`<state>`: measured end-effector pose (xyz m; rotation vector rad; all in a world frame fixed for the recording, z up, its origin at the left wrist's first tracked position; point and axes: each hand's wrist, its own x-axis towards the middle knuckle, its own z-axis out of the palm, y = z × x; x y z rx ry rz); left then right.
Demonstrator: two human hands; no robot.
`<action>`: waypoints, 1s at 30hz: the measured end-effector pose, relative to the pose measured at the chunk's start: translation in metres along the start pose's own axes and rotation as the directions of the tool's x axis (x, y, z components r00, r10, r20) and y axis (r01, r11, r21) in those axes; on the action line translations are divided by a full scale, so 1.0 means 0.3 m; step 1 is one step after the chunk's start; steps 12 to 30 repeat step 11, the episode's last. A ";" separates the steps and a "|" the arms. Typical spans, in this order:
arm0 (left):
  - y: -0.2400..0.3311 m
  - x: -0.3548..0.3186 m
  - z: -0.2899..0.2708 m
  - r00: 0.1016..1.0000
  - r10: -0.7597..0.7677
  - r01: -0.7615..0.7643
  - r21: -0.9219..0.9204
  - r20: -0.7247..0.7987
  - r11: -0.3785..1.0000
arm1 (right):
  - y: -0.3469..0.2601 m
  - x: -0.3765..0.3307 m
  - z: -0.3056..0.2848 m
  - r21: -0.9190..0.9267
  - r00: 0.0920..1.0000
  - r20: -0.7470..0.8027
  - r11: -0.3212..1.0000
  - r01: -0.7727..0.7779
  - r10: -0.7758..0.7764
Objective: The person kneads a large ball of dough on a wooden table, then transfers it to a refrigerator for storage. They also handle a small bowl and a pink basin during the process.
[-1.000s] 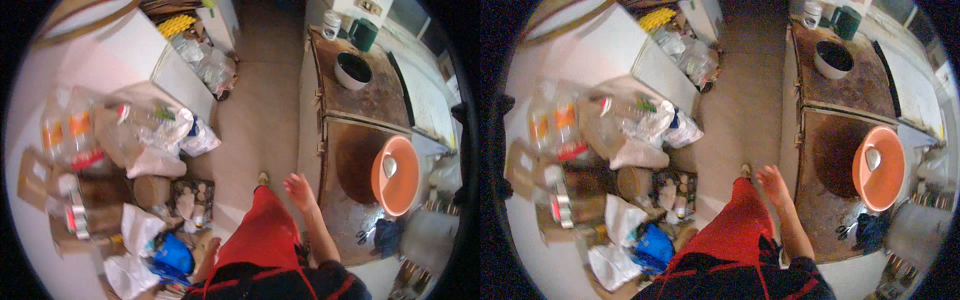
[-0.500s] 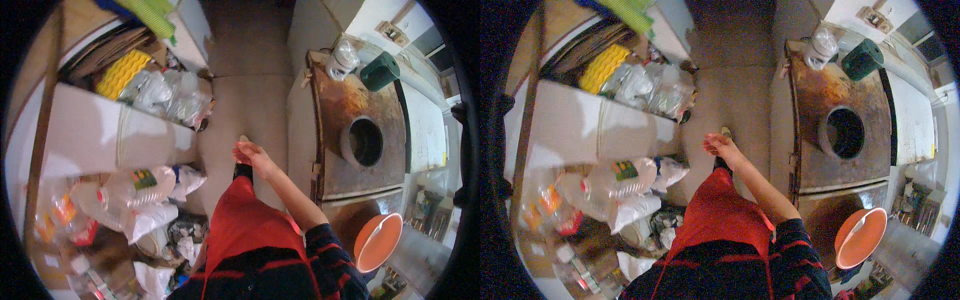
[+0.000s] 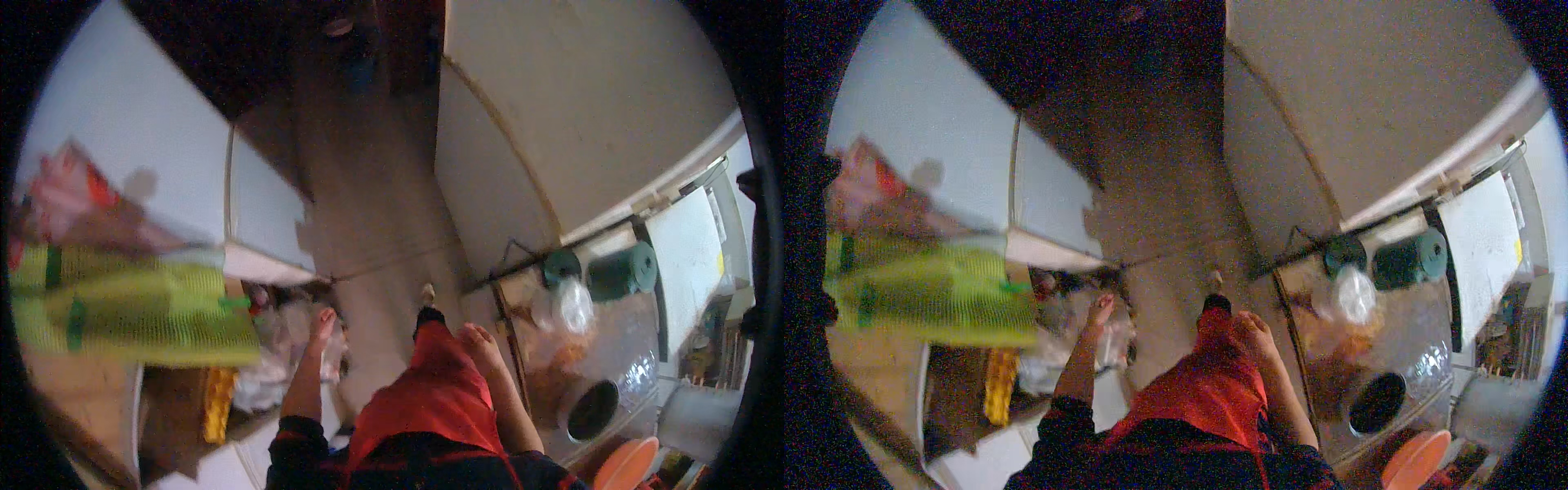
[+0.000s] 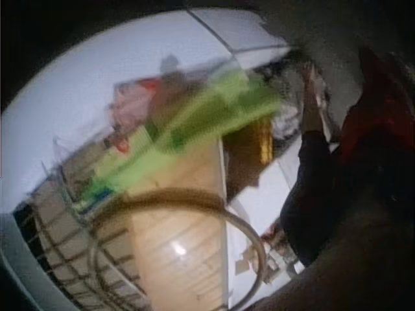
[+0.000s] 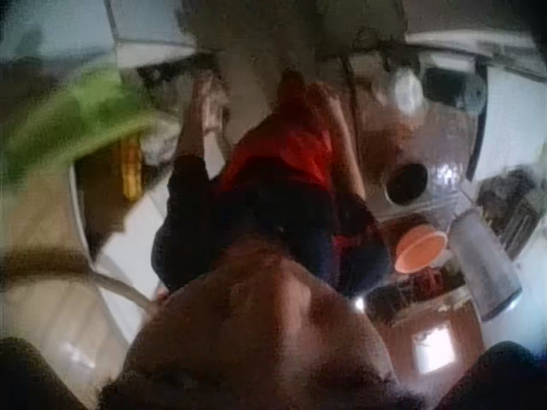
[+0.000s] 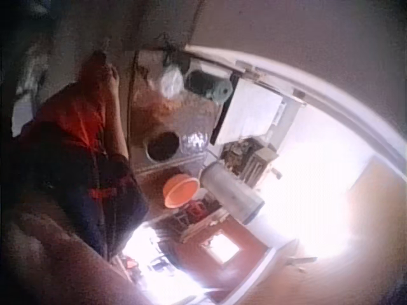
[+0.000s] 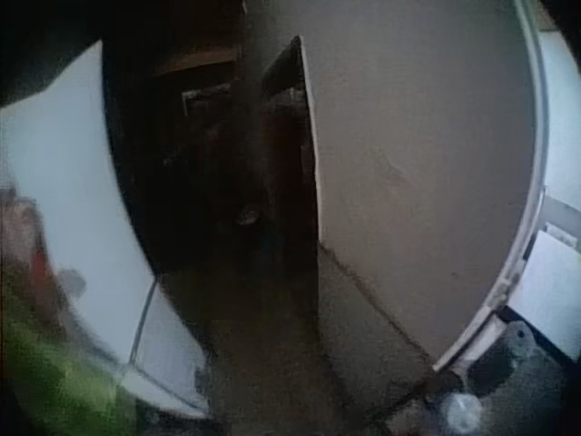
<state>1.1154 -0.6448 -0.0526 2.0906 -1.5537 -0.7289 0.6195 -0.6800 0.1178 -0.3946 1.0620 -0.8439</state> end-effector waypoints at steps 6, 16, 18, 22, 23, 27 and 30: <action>0.182 0.767 -0.132 0.996 -0.079 0.055 -0.387 -0.045 0.920 | -0.227 0.742 0.288 -0.106 0.993 0.122 0.994 0.007 0.006; 0.169 0.835 -0.237 0.905 -0.220 0.056 0.412 0.364 0.910 | -0.572 1.179 0.634 -0.206 0.907 0.345 0.923 0.324 -0.241; 0.169 0.835 -0.237 0.905 -0.220 0.056 0.412 0.364 0.910 | -0.572 1.179 0.634 -0.206 0.907 0.345 0.923 0.324 -0.241; 0.169 0.835 -0.237 0.905 -0.220 0.056 0.412 0.364 0.910 | -0.572 1.179 0.634 -0.206 0.907 0.345 0.923 0.324 -0.241; 0.169 0.835 -0.237 0.905 -0.220 0.056 0.412 0.364 0.910 | -0.572 1.179 0.634 -0.206 0.907 0.345 0.923 0.324 -0.241; 0.169 0.835 -0.237 0.905 -0.220 0.056 0.412 0.364 0.910 | -0.572 1.179 0.634 -0.206 0.907 0.345 0.923 0.324 -0.241; 0.169 0.835 -0.237 0.905 -0.220 0.056 0.412 0.364 0.910 | -0.572 1.179 0.634 -0.206 0.907 0.345 0.923 0.324 -0.241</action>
